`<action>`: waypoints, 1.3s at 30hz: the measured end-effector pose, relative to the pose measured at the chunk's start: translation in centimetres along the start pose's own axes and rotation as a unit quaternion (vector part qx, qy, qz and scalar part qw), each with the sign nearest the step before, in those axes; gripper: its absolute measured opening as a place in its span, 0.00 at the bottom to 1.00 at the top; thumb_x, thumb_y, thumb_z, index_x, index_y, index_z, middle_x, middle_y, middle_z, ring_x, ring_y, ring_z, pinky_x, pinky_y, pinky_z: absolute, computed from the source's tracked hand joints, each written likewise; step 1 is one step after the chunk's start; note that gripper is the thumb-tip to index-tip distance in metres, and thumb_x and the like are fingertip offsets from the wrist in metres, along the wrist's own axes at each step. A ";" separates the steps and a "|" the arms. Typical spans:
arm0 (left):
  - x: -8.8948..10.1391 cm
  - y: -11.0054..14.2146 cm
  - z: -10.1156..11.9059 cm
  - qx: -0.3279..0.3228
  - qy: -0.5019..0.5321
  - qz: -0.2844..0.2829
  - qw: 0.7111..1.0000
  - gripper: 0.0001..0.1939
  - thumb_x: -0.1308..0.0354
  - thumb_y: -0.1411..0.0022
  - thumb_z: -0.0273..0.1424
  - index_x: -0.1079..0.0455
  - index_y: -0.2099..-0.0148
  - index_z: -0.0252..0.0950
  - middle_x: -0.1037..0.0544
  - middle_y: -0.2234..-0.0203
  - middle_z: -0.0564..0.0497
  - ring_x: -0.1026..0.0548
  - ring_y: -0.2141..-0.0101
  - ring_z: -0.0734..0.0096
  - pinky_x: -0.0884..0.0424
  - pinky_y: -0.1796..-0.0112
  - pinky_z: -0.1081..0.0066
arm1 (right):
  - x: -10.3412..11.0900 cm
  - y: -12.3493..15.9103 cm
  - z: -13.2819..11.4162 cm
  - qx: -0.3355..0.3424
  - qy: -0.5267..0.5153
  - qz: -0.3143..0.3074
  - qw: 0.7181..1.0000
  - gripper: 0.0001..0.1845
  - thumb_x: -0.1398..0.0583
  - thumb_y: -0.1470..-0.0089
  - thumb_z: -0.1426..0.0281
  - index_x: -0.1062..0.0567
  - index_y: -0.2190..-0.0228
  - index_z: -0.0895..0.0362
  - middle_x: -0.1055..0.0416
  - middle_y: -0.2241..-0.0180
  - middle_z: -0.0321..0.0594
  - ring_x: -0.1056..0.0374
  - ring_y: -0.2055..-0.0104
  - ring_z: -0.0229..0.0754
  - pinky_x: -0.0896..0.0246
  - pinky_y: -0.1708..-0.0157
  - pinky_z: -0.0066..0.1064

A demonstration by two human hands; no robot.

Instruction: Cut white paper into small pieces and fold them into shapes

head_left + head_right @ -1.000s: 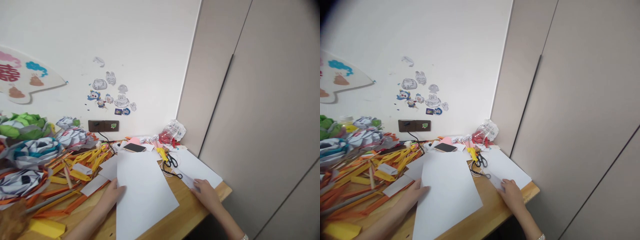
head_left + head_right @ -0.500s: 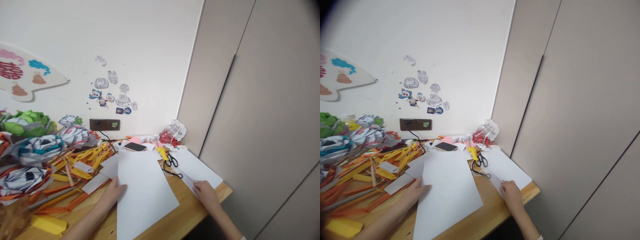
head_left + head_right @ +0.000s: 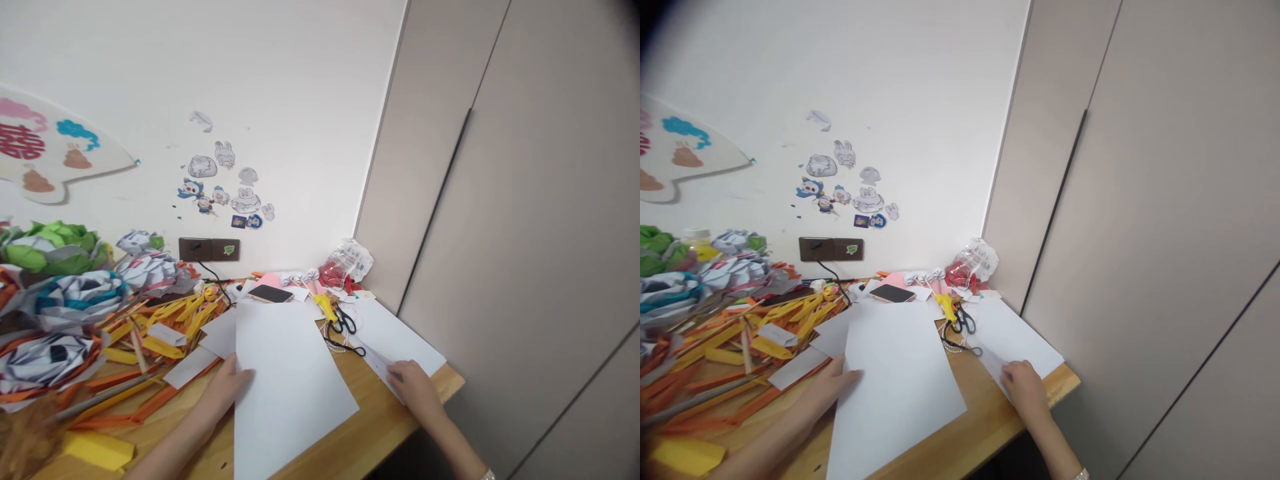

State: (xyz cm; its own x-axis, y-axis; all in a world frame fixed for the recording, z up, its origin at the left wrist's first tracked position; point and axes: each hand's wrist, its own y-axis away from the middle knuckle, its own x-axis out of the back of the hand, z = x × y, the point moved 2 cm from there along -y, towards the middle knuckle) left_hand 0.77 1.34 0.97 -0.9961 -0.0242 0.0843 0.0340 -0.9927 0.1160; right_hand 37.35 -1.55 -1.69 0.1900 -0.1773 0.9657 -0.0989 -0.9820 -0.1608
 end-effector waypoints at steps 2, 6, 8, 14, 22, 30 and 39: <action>0.0 0.1 0.2 -0.005 0.000 0.000 1.000 0.13 0.47 0.54 0.25 0.36 0.62 0.34 0.21 0.69 0.47 0.23 0.65 0.58 0.26 0.66 0.66 | 0.1 -0.3 0.3 -0.003 -0.007 -0.003 1.000 0.13 0.46 0.49 0.73 0.22 0.66 0.54 0.26 0.63 0.40 0.37 0.56 0.46 0.46 0.57 0.30; -0.2 0.3 0.4 -0.002 0.000 -0.010 1.000 0.14 0.48 0.54 0.26 0.37 0.61 0.34 0.22 0.70 0.49 0.23 0.66 0.58 0.26 0.66 0.66 | 0.4 -0.7 0.9 -0.006 -0.020 -0.018 1.000 0.15 0.45 0.52 0.74 0.22 0.64 0.55 0.26 0.61 0.39 0.36 0.55 0.45 0.45 0.55 0.29; -0.3 0.4 0.5 0.002 0.001 -0.011 1.000 0.13 0.48 0.53 0.26 0.37 0.61 0.34 0.22 0.71 0.50 0.23 0.67 0.59 0.26 0.67 0.66 | 0.6 -0.7 0.9 -0.009 -0.025 -0.025 0.999 0.15 0.44 0.54 0.74 0.22 0.63 0.55 0.27 0.60 0.40 0.36 0.54 0.46 0.45 0.55 0.30; -0.3 0.9 0.9 -0.012 0.003 -0.013 1.000 0.13 0.48 0.52 0.26 0.36 0.61 0.32 0.21 0.68 0.48 0.23 0.66 0.59 0.27 0.68 0.70 | 1.5 -0.2 0.5 0.010 -0.031 -0.040 0.999 0.18 0.43 0.54 0.72 0.24 0.59 0.58 0.30 0.54 0.46 0.39 0.50 0.49 0.47 0.50 0.34; -0.1 0.1 0.1 -0.003 0.011 -0.019 1.000 0.12 0.47 0.52 0.24 0.36 0.61 0.33 0.21 0.69 0.49 0.23 0.66 0.59 0.27 0.69 0.70 | 2.8 -0.1 1.8 0.126 -0.068 -0.106 0.984 0.22 0.42 0.55 0.73 0.27 0.55 0.54 0.35 0.49 0.44 0.44 0.46 0.49 0.50 0.47 0.38; 0.1 -0.8 -1.0 0.013 0.009 0.000 1.000 0.13 0.45 0.51 0.28 0.36 0.60 0.35 0.21 0.72 0.51 0.23 0.69 0.58 0.27 0.70 0.68 | 2.2 -0.4 5.1 0.135 -0.127 -0.120 0.975 0.24 0.37 0.54 0.66 0.29 0.53 0.51 0.42 0.44 0.44 0.49 0.43 0.48 0.57 0.43 0.41; 0.3 -1.3 -1.3 0.020 -0.004 0.021 1.000 0.10 0.43 0.52 0.28 0.35 0.64 0.38 0.21 0.69 0.48 0.23 0.66 0.55 0.26 0.67 0.65 | 1.8 -0.6 5.8 0.155 -0.143 -0.094 0.973 0.17 0.39 0.52 0.64 0.25 0.57 0.51 0.39 0.47 0.44 0.47 0.45 0.49 0.54 0.44 0.41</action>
State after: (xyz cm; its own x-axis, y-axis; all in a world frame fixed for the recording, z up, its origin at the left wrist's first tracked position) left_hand 0.29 2.48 -0.44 -0.9932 -0.0642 0.0972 0.0785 -0.9852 0.1522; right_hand 43.38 -1.66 -1.05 0.4440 0.0406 0.8951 0.2555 -0.9632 -0.0831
